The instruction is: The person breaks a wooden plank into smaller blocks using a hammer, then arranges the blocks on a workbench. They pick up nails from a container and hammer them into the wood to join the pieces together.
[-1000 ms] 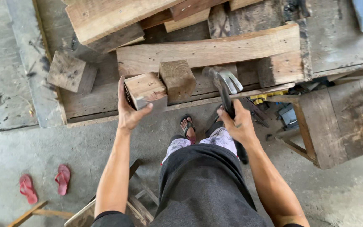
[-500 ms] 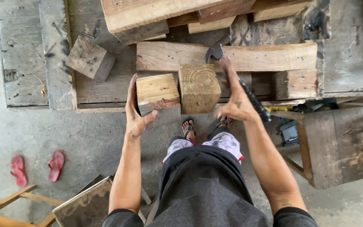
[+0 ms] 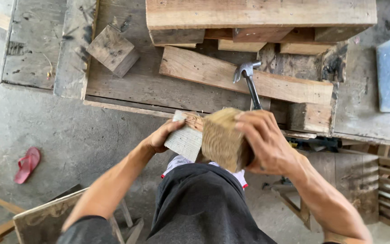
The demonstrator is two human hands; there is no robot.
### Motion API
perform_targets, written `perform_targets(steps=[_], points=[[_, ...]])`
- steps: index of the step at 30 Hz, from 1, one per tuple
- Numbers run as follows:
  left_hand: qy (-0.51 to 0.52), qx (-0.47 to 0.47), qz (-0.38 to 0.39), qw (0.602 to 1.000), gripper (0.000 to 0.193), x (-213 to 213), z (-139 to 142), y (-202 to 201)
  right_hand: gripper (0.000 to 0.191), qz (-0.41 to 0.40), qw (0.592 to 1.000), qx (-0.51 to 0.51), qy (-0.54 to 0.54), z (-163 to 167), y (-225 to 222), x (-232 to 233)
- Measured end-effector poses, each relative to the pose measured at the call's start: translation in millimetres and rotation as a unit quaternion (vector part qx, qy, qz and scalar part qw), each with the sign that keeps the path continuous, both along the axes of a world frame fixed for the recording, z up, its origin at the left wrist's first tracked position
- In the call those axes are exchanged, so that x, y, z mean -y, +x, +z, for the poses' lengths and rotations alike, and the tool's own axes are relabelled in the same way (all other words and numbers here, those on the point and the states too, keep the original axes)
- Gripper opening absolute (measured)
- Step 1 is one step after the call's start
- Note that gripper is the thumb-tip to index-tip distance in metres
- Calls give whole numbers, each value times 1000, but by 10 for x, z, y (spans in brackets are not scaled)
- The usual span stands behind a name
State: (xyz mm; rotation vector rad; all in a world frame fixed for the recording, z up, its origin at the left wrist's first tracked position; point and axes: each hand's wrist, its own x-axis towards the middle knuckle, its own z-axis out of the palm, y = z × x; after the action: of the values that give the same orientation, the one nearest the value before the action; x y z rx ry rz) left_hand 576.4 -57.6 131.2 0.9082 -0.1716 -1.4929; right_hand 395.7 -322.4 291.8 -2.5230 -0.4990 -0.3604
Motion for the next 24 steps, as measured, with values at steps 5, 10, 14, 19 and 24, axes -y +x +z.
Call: perform_targets(steps=[5, 10, 14, 19, 24], points=[[-21, -37, -133, 990, 80, 68, 210, 236, 97, 103, 983, -42, -143, 405, 68, -237], [129, -11, -182, 975, 81, 80, 521, 443, 90, 127, 972, 16, -199, 399, 61, -228], [83, -52, -75, 992, 84, -19, 715, 226, 111, 96, 987, 35, -128, 65, 92, 20], [-41, 98, 170, 980, 96, -7, 736, -320, 119, -205, 858, 2, 472, -687, -71, 92], [-70, 335, 296, 892, 103, 79, 664, -604, 91, -175, 600, -45, 780, -1407, -356, -204]])
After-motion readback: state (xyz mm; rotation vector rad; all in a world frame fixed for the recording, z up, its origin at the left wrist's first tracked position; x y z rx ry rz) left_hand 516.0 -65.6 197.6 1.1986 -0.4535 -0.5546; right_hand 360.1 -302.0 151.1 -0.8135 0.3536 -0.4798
